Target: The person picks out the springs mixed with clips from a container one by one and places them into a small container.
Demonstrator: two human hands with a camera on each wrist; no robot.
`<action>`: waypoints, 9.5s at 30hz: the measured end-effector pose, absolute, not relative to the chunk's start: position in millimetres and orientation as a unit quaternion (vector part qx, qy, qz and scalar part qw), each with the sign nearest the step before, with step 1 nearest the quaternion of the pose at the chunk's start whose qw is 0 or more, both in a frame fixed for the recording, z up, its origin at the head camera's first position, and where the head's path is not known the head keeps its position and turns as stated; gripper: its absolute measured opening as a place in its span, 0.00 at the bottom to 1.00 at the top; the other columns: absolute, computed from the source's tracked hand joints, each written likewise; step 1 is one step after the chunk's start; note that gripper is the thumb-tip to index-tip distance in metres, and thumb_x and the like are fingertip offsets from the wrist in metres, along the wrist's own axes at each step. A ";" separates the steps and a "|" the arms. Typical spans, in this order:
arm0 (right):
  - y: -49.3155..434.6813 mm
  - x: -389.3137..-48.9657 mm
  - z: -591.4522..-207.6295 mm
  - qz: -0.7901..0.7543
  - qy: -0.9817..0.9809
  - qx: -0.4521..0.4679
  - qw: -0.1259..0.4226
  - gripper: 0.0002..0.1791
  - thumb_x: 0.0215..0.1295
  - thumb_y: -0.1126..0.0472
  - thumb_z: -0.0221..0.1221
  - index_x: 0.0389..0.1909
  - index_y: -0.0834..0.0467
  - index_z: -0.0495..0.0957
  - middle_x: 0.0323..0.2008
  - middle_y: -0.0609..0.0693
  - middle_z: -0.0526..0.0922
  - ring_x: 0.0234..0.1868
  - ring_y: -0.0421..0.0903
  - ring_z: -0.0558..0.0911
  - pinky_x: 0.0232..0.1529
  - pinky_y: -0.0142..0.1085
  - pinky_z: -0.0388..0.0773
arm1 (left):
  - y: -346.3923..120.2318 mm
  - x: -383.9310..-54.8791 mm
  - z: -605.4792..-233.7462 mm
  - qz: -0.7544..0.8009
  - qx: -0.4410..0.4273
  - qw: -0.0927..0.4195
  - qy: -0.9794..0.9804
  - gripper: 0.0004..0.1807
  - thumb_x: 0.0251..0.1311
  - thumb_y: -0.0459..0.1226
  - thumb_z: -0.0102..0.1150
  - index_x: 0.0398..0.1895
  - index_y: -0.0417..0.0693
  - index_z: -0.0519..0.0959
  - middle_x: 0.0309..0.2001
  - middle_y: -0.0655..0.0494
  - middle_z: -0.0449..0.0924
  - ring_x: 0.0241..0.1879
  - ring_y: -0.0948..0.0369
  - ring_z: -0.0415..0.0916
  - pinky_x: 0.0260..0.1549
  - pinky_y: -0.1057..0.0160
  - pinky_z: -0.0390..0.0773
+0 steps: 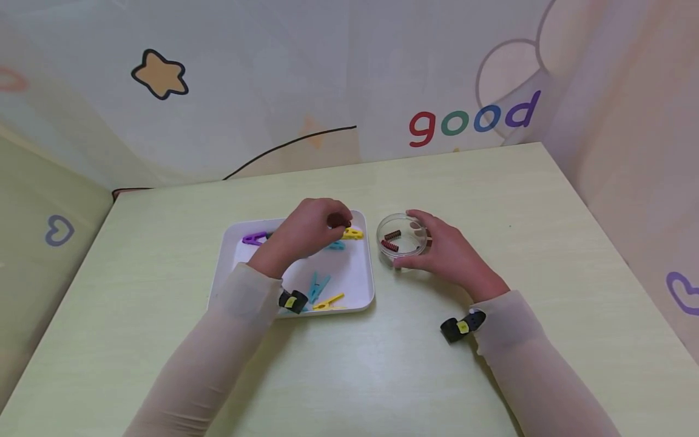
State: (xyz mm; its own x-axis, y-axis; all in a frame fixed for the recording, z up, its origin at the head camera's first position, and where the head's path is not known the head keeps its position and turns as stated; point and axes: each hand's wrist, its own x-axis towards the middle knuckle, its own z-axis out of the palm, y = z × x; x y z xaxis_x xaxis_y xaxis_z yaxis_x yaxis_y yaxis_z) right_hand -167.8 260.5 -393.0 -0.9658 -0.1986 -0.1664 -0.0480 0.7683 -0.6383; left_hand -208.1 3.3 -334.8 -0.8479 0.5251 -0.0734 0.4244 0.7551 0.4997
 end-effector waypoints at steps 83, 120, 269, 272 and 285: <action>264.5 -166.3 -391.3 -0.347 0.929 -0.073 0.107 0.60 0.43 0.31 0.69 0.75 0.45 0.52 0.70 0.60 0.63 0.69 0.64 0.65 0.60 0.61 0.70 | 53.7 -192.7 -341.7 0.315 0.301 0.072 0.897 0.11 0.65 0.37 0.59 0.49 0.48 0.82 0.44 0.60 0.83 0.45 0.66 0.79 0.50 0.69 0.78; 264.7 -166.6 -390.9 -0.344 0.930 -0.087 0.096 0.58 0.45 0.33 0.69 0.75 0.48 0.53 0.68 0.60 0.66 0.66 0.64 0.68 0.58 0.59 0.72 | 60.9 -192.6 -345.7 0.299 0.306 0.098 0.899 0.13 0.66 0.37 0.57 0.52 0.46 0.81 0.49 0.56 0.83 0.47 0.64 0.79 0.49 0.68 0.77; 262.5 -171.0 -397.6 -0.348 0.927 -0.097 0.103 0.56 0.47 0.45 0.74 0.74 0.47 0.52 0.72 0.54 0.63 0.71 0.61 0.63 0.63 0.60 0.67 | -81.2 -214.7 -342.6 0.306 0.126 0.061 0.942 0.15 0.67 0.37 0.55 0.55 0.44 0.78 0.52 0.50 0.81 0.52 0.54 0.78 0.54 0.55 0.78; 262.7 -170.8 -398.0 -0.356 0.923 -0.097 0.109 0.56 0.47 0.46 0.74 0.74 0.48 0.51 0.73 0.53 0.61 0.72 0.59 0.62 0.65 0.60 0.65 | -83.1 -215.0 -344.1 0.303 0.117 0.067 0.944 0.16 0.67 0.37 0.55 0.56 0.45 0.78 0.53 0.51 0.81 0.52 0.55 0.78 0.53 0.56 0.79; 263.7 -170.8 -398.3 -0.367 0.918 -0.100 0.106 0.55 0.47 0.48 0.74 0.73 0.48 0.52 0.72 0.54 0.63 0.72 0.58 0.62 0.67 0.59 0.63 | -90.1 -219.2 -350.9 0.290 0.094 0.085 0.948 0.16 0.67 0.37 0.55 0.57 0.46 0.77 0.54 0.50 0.80 0.52 0.55 0.77 0.54 0.56 0.78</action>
